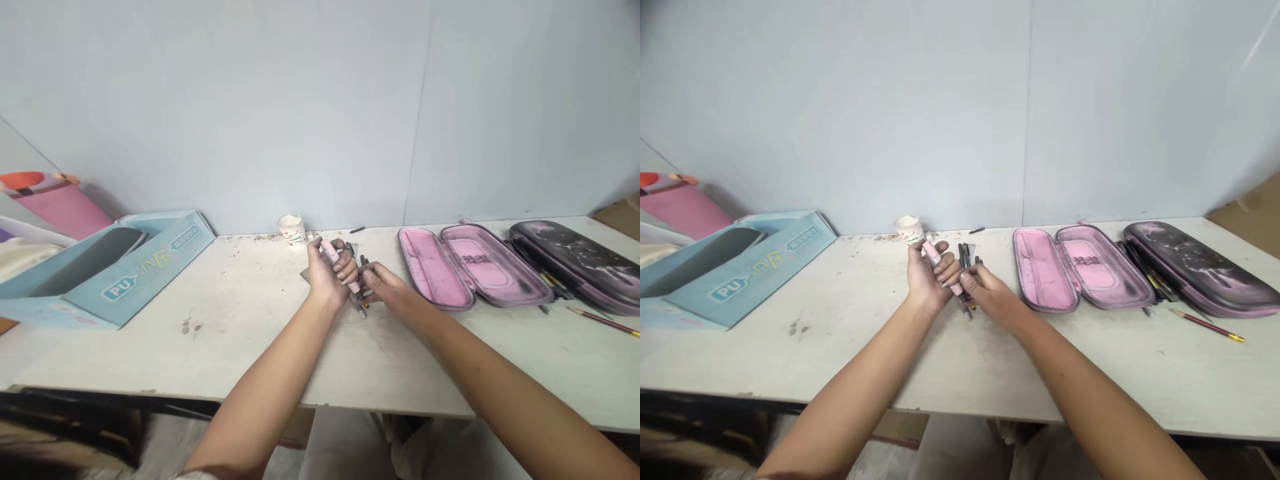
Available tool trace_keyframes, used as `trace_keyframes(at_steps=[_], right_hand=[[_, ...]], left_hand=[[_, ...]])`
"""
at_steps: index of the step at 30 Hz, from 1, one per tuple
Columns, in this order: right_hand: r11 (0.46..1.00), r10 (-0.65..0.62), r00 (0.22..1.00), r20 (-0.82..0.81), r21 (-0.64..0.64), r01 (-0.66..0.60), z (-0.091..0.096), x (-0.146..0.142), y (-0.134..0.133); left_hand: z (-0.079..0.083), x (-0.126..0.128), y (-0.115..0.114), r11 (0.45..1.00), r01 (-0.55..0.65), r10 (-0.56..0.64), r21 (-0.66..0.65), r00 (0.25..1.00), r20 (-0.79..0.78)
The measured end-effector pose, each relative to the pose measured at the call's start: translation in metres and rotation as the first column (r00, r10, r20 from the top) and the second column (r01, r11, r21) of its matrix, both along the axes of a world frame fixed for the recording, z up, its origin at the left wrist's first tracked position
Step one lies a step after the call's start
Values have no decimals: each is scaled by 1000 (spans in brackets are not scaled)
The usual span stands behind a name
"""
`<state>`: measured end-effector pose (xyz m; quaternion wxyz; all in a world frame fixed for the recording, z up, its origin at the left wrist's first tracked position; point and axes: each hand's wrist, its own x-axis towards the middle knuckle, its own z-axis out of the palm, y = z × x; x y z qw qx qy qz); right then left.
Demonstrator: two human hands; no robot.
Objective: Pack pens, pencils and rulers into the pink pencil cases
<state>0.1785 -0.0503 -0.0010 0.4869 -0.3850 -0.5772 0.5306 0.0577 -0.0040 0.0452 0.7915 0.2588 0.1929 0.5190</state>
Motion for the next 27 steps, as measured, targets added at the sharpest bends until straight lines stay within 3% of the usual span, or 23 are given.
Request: trace_keyframes(at_steps=[5,9,11,14,16,18,20,22,24,27], right_hand=[[975,-211,937,280,130,180,18,13,-8],[874,-482,738,472,308,375,27,55,-17],[786,-618,553,558,423,451,27,87,-22],[633,-737,179,652,572,521,21,134,-34],[565,-726,-74,684,654,502,16,159,-42],[559,-673,-247,697,698,447,10,176,-48],[578,-626,-325,709,701,417,4,184,-50],[575,-606,-350,714,697,428,0,188,-50],[571,-598,-350,721,690,445,-2,188,-49],[564,-613,-348,709,701,436,-4,188,-49]], left_hand=[[11,30,0,996,-79,82,38,994,-70],[11,78,-1,964,-102,173,244,940,-293],[5,104,-4,904,29,203,426,848,-490],[-7,137,-12,710,369,310,599,600,-737],[-17,153,-18,564,573,434,595,408,-804],[-25,163,-24,474,726,518,498,227,-825],[-31,168,-29,440,811,559,386,89,-824],[-37,169,-31,419,845,592,332,23,-805],[-42,169,-32,391,851,627,350,32,-778],[-48,168,-33,366,814,657,450,117,-745]])
